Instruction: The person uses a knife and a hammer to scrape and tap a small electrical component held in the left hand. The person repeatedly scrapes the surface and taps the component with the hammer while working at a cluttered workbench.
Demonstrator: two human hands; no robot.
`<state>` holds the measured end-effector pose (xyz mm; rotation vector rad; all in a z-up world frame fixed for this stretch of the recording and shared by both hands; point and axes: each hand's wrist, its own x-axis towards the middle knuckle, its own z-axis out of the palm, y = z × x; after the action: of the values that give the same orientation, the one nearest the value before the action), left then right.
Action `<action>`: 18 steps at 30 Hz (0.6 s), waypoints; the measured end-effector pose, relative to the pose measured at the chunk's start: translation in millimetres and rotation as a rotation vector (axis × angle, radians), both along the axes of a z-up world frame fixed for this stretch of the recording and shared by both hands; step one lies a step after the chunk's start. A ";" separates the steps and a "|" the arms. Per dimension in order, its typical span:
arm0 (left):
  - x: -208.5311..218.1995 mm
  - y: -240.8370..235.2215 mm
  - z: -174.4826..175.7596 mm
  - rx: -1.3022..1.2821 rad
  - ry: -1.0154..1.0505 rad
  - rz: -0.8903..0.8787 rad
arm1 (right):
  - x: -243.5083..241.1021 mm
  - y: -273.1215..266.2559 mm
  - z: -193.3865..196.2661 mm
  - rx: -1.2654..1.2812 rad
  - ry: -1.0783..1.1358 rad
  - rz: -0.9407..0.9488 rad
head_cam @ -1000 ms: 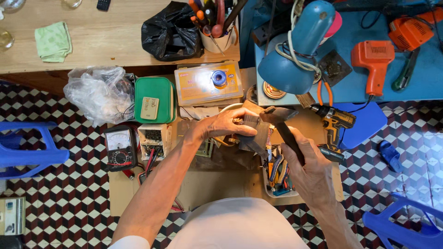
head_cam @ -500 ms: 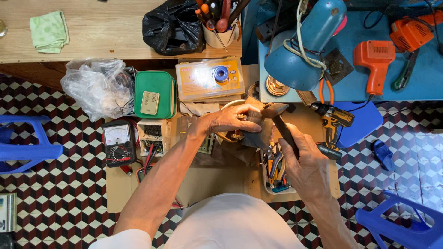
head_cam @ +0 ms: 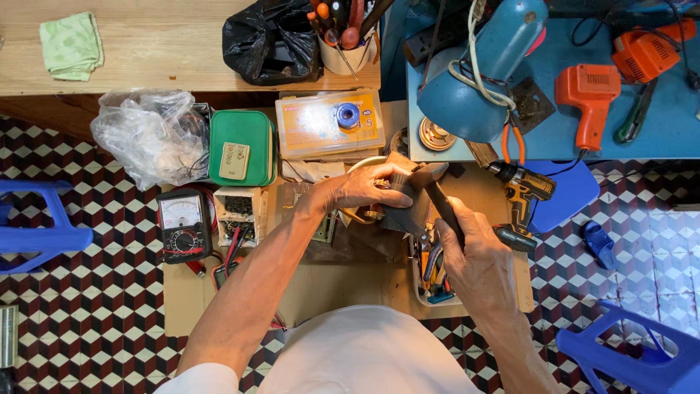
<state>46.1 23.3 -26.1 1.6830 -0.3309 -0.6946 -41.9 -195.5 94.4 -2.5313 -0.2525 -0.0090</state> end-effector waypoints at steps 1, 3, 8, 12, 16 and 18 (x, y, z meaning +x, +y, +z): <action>0.9 -0.7 0.9 -0.015 0.018 -0.002 | 0.5 -0.1 0.2 0.010 0.006 0.002; -0.8 -0.8 1.0 -0.010 0.062 0.004 | -1.4 1.3 -1.2 0.014 -0.006 -0.035; -4.5 1.6 6.7 0.012 -0.007 0.026 | -1.0 2.3 -1.4 -0.042 0.046 -0.042; -3.4 0.6 8.4 0.060 0.078 0.032 | -0.5 2.5 -2.0 -0.035 0.033 -0.063; -2.1 -0.6 8.5 0.034 0.071 0.020 | 0.5 0.6 -2.3 -0.091 -0.014 -0.003; -1.6 -0.5 7.9 0.018 0.056 0.017 | 0.4 0.6 -2.9 -0.053 0.025 -0.048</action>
<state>44.6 22.8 -18.1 1.6785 -0.2716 -0.7327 -41.5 -194.9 91.5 -2.5876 -0.1842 0.0112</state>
